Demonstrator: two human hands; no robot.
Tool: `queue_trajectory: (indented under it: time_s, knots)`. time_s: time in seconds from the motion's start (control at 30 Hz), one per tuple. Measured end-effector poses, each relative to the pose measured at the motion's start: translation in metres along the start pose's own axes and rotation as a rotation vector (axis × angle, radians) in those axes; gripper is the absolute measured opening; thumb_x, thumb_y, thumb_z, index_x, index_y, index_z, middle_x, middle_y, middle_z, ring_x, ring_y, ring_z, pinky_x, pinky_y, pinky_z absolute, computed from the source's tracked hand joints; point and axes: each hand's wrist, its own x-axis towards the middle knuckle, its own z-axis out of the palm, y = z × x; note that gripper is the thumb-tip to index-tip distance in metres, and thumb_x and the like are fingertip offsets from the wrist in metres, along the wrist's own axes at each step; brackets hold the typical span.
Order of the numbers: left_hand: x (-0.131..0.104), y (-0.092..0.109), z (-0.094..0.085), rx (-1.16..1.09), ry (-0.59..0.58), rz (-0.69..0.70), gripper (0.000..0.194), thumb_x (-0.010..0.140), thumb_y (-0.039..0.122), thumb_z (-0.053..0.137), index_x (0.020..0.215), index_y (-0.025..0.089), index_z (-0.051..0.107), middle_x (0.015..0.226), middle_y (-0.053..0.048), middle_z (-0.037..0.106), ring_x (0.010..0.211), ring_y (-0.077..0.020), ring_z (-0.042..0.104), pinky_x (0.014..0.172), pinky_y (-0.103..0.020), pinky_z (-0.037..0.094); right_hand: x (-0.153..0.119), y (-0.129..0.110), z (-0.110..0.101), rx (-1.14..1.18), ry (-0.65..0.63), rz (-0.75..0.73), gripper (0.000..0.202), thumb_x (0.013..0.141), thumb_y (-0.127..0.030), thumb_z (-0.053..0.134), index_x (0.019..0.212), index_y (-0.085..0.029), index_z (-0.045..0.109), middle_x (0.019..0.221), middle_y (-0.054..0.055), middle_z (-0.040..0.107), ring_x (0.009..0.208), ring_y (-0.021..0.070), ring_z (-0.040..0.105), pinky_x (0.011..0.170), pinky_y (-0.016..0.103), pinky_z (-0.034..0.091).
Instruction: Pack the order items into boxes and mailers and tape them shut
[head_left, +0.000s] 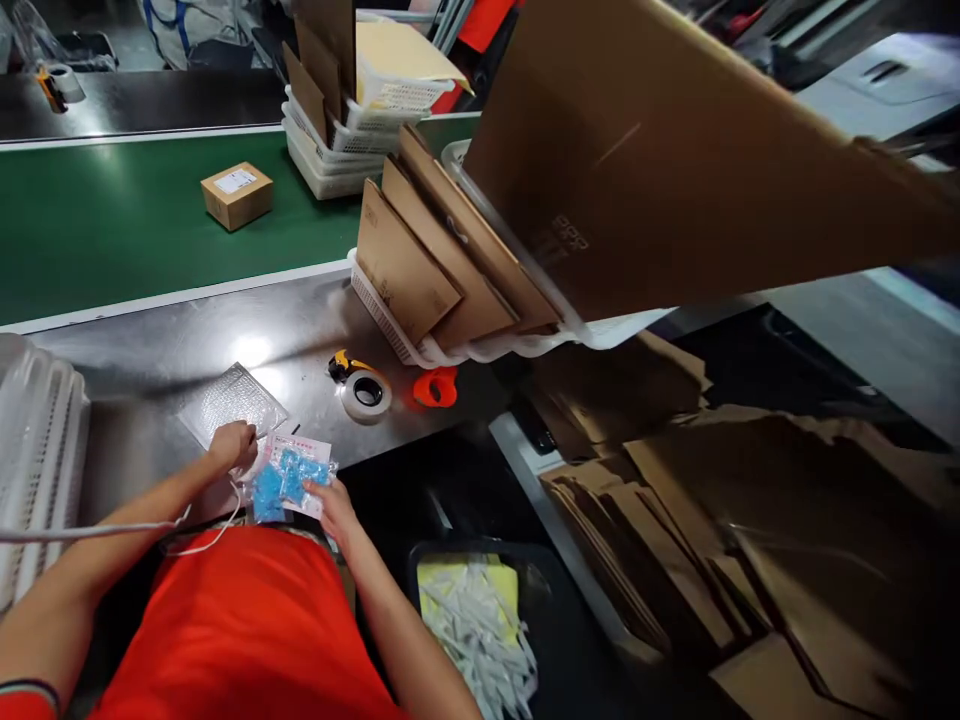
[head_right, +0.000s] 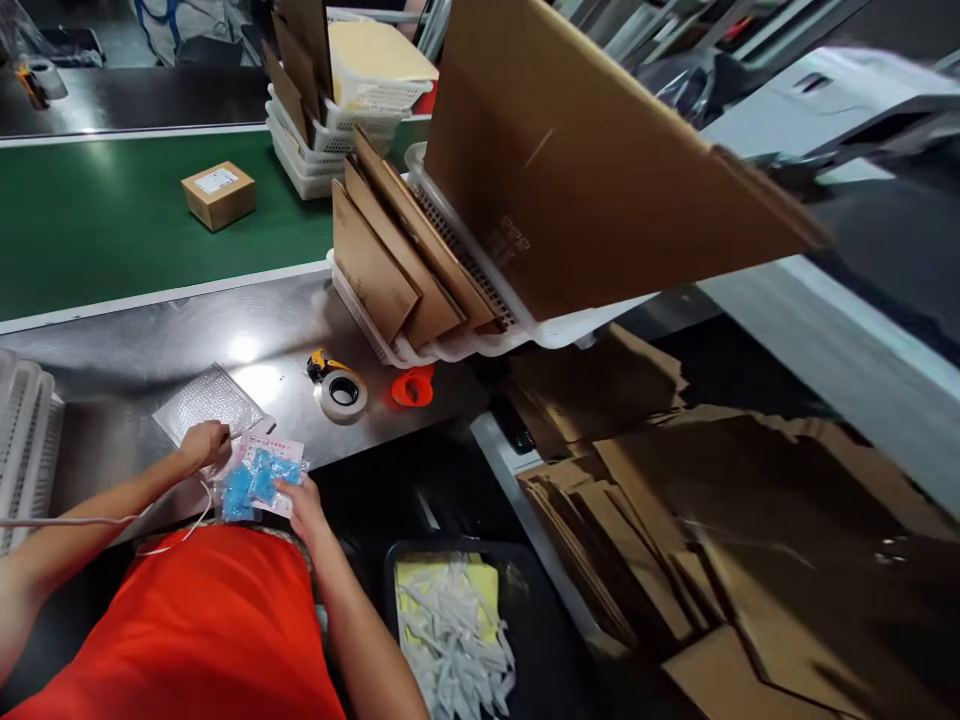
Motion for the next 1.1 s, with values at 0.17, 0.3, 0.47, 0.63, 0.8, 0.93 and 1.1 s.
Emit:
queue_trajectory:
  time_s: [0.17, 0.3, 0.47, 0.63, 0.8, 0.93, 1.1]
  knots:
    - [-0.002, -0.008, -0.01, -0.019, 0.013, 0.052, 0.043, 0.11, 0.033, 0.044, 0.116, 0.015, 0.083, 0.121, -0.018, 0.078, 0.109, -0.0297, 0.076, 0.09, -0.037, 0.056, 0.007, -0.001, 0.015, -0.017, 0.013, -0.024, 0.05, 0.042, -0.021, 0.099, 0.089, -0.014, 0.081, 0.083, 0.008, 0.084, 0.072, 0.0288, 0.078, 0.075, 0.045, 0.067]
    - [-0.004, -0.01, -0.01, -0.037, -0.037, 0.146, 0.03, 0.104, 0.023, 0.055, 0.105, 0.017, 0.085, 0.114, -0.016, 0.08, 0.107, -0.0268, 0.075, 0.093, -0.034, 0.056, 0.017, 0.002, 0.029, -0.006, 0.071, -0.112, 0.049, 0.045, -0.025, 0.097, 0.089, -0.017, 0.078, 0.081, 0.005, 0.084, 0.072, 0.0269, 0.078, 0.078, 0.043, 0.067]
    - [-0.005, -0.01, -0.015, -0.073, -0.026, 0.183, 0.028, 0.104, 0.02, 0.055, 0.105, 0.023, 0.083, 0.111, -0.012, 0.081, 0.105, -0.0243, 0.073, 0.098, -0.033, 0.056, 0.023, 0.01, 0.039, -0.001, 0.155, -0.235, 0.05, 0.049, -0.03, 0.095, 0.094, -0.019, 0.075, 0.087, 0.003, 0.084, 0.075, 0.0254, 0.078, 0.078, 0.041, 0.067]
    - [-0.003, -0.007, -0.013, -0.073, -0.006, 0.107, 0.027, 0.101, 0.02, 0.056, 0.118, 0.019, 0.078, 0.121, -0.015, 0.078, 0.11, -0.0272, 0.072, 0.096, -0.035, 0.056, 0.03, 0.015, 0.044, -0.033, 0.235, -0.313, 0.05, 0.054, -0.033, 0.092, 0.099, -0.019, 0.073, 0.09, 0.004, 0.084, 0.079, 0.0256, 0.077, 0.076, 0.039, 0.065]
    - [-0.005, 0.005, 0.006, -0.054, 0.005, -0.039, 0.041, 0.096, 0.014, 0.06, 0.137, 0.017, 0.065, 0.138, -0.019, 0.069, 0.123, -0.0311, 0.068, 0.098, -0.039, 0.058, 0.04, 0.021, 0.052, -0.074, 0.301, -0.371, 0.054, 0.057, -0.039, 0.088, 0.105, -0.02, 0.07, 0.095, 0.005, 0.084, 0.084, 0.0257, 0.077, 0.079, 0.039, 0.064]
    - [-0.009, 0.009, 0.018, -0.073, 0.031, -0.124, 0.043, 0.102, 0.013, 0.051, 0.144, 0.011, 0.059, 0.144, -0.025, 0.063, 0.13, -0.0362, 0.064, 0.098, -0.043, 0.058, 0.045, 0.025, 0.054, -0.117, 0.3, -0.384, 0.055, 0.06, -0.042, 0.086, 0.108, -0.021, 0.068, 0.099, 0.006, 0.084, 0.088, 0.0262, 0.077, 0.083, 0.039, 0.064]
    - [-0.011, 0.005, 0.013, -0.167, 0.032, -0.131, 0.033, 0.106, 0.019, 0.05, 0.133, 0.014, 0.069, 0.131, -0.02, 0.071, 0.119, -0.031, 0.07, 0.099, -0.039, 0.055, 0.051, 0.023, 0.053, -0.161, 0.244, -0.37, 0.051, 0.065, -0.047, 0.081, 0.108, -0.022, 0.068, 0.098, 0.006, 0.083, 0.092, 0.0267, 0.078, 0.085, 0.04, 0.065]
